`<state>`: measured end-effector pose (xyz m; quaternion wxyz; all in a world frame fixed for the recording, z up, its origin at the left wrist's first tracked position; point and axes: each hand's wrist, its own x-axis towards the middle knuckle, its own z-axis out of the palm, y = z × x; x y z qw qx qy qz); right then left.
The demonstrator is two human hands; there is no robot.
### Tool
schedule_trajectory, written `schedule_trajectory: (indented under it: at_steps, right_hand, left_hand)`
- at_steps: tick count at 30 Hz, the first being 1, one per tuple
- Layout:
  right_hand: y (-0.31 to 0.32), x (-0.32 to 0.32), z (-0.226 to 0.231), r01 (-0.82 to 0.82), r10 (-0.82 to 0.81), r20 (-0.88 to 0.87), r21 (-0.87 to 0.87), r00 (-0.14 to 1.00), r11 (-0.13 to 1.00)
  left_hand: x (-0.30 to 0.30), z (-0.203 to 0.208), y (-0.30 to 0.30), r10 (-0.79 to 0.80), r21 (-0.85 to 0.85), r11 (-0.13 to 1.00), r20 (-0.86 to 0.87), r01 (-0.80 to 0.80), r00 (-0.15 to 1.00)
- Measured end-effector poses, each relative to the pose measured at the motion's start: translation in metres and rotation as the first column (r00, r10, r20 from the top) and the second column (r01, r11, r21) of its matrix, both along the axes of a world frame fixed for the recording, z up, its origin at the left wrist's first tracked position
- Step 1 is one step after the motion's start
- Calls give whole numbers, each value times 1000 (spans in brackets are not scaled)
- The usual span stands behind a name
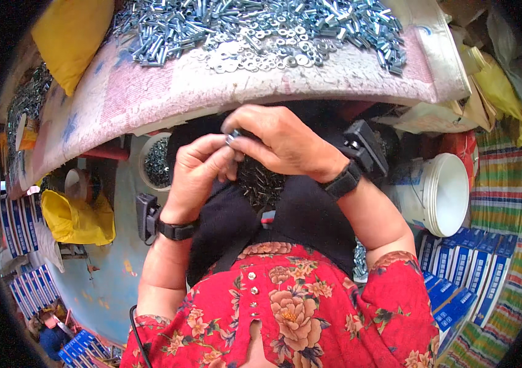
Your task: Assembling bolts by adding washers and nuts to them.
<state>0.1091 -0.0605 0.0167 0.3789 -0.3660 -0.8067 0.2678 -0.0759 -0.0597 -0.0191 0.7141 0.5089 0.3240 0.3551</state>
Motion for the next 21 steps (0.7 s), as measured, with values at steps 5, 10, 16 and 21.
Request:
schedule_trajectory:
  at_steps: [5,10,16,21]
  right_hand:
    - [5,3,-36,105,-79,245,-95,966,990]
    - [68,14,-26,449,-492,239,215,837,867]
    - [136,31,-37,538,-607,594,320,527,780]
    - [142,26,-34,550,-587,612,278,530,787]
  left_hand:
    - [7,-31,-5,135,538,843,-267,31,954]
    - [17,-40,-4,308,809,547,-433,215,847]
    - [-8,-12,51,533,903,427,-295,48,793]
    - [-49,2,138,762,916,393,-280,-73,584]
